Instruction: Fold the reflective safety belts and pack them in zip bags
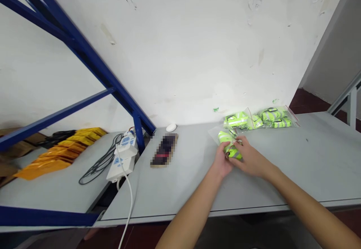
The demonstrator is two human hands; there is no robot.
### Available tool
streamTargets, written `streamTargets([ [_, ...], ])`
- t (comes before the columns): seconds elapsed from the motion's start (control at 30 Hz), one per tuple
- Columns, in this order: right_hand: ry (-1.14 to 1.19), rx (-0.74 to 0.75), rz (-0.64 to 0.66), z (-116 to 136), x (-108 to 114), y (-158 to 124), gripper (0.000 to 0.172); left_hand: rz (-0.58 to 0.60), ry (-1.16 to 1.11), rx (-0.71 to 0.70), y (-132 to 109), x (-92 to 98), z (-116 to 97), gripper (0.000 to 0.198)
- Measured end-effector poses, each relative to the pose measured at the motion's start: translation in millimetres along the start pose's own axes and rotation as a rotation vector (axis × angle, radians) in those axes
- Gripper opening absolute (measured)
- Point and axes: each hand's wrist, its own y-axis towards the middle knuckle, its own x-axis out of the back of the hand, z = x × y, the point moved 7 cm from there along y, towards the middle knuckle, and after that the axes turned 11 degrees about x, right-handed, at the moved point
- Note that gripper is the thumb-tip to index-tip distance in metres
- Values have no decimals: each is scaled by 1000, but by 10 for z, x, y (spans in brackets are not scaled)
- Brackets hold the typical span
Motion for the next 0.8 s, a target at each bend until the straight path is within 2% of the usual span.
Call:
streamTargets([
  [0.07,61,59,26,-17,33,-41,33,80,-20,61,-12,-30,49,16],
  [0.17,-98,-19,-28,-147,60,-28,18,183,-62,119,-31,-55,153,15],
  [0.23,-289,-59,-52,-185,8,20,10,170,-49,142,-38,3,228,10],
  [0.33,-462,-14,-92,-138,-121,79,14,131,31,169,-97,156,261,6],
  [0.43,-416,53,-146,-107,-185,32,18,172,286,267,-279,312,189,27],
  [0.5,-310,74,-157,-136,-195,-45,16,123,652,307,-428,467,78,48],
  [0.53,-248,62,-155,-171,-198,-89,15,27,879,245,-482,552,-39,54],
  [0.57,-187,34,-149,-218,-204,-133,16,-100,1096,90,-529,592,-210,54],
  [0.6,-131,-5,-140,-271,-216,-173,19,-224,1291,-126,-585,562,-381,50],
  [0.67,-55,-72,-112,-362,-256,-236,19,-383,1574,-618,-717,327,-568,44],
  [0.7,-44,-87,-91,-389,-280,-253,16,-393,1680,-802,-745,186,-544,48],
  [0.73,-48,-83,-63,-400,-306,-261,12,-367,1786,-909,-724,65,-465,54],
  [0.8,-94,-30,-10,-382,-345,-258,7,-299,1983,-921,-574,-71,-265,58],
])
